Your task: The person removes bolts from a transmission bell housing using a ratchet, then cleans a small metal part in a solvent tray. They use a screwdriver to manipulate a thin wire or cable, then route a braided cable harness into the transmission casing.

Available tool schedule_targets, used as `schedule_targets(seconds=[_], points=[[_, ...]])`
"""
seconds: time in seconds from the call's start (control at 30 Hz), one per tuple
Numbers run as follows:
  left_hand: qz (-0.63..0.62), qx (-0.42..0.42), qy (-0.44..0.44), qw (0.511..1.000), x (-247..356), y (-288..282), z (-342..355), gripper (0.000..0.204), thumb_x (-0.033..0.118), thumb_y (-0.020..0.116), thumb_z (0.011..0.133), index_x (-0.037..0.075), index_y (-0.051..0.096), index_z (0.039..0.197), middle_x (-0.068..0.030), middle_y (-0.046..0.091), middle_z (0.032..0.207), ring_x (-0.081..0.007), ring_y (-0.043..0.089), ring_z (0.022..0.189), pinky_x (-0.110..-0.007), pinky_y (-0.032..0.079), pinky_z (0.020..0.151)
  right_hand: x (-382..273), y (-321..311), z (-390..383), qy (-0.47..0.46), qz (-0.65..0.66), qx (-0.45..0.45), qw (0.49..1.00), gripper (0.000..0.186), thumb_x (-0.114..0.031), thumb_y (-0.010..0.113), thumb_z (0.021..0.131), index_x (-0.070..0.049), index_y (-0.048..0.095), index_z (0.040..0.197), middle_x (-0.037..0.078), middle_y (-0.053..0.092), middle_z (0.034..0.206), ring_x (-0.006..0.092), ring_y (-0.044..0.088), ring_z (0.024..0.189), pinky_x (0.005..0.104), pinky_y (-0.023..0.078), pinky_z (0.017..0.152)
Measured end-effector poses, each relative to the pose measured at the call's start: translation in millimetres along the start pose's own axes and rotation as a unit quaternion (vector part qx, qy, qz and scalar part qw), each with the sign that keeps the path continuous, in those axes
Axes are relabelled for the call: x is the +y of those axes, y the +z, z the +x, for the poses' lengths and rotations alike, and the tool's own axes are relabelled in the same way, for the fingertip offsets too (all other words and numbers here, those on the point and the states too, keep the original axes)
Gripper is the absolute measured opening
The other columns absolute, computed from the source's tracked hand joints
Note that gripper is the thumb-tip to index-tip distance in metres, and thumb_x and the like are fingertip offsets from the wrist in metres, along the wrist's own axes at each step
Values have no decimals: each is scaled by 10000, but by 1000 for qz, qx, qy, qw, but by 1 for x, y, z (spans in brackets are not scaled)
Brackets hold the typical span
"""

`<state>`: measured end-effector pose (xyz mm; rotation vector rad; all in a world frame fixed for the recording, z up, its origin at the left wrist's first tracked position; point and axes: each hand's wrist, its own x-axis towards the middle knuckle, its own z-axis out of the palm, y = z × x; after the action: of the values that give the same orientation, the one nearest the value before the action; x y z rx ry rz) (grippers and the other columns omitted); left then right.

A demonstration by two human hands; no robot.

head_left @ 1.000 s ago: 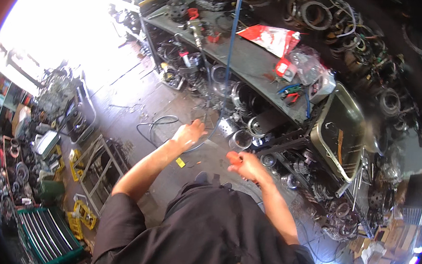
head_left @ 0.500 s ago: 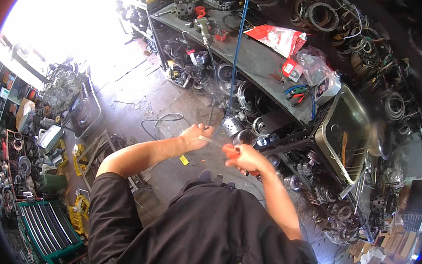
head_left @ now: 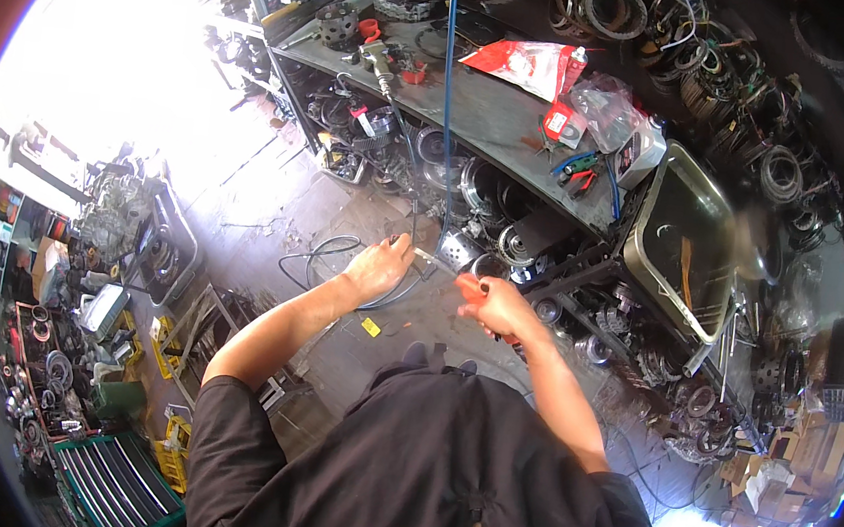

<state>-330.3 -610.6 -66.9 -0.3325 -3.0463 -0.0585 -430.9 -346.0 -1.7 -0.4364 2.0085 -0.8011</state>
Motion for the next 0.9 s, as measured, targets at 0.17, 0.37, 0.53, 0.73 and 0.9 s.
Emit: schedule_targets(seconds=[0.17,0.37,0.53,0.73,0.9], points=[[9,-13,55,998,1,5,-3,205,116,604,853,-20,639,1003,-195,556,1142,-373,673,910,-453,606,756,-2,-2,-2,-2,-9,-44,999,383,-143,783,880,-46,648,1225,7,602,679,95,528,507,302,444,476],[72,-79,73,992,-3,18,-4,267,127,604,865,-35,648,1073,-211,590,1240,-343,666,939,-458,571,756,-14,-6,-7,-13,-95,-1,995,411,-210,791,849,-34,678,1202,91,663,705,167,609,532,344,481,499],[104,-133,75,983,7,18,2,324,130,585,875,-70,628,1126,-196,602,1207,-327,647,996,-436,556,793,-25,-3,-11,-36,-133,-60,989,389,-190,774,873,-33,659,1210,54,650,724,118,575,513,324,435,439],[19,-86,8,996,5,-1,3,238,105,576,886,-47,642,1057,-200,592,1132,-373,666,977,-475,560,800,-23,-3,-10,-16,-93,-54,994,301,-172,764,883,-49,674,1143,40,648,723,107,575,529,328,429,443],[-253,29,-185,949,-10,-9,0,182,104,550,923,-3,637,1042,-209,655,1056,-409,679,947,-483,541,857,-2,-5,-9,12,-67,-31,997,310,-191,797,878,-21,639,1084,39,640,723,103,575,527,331,413,417]])
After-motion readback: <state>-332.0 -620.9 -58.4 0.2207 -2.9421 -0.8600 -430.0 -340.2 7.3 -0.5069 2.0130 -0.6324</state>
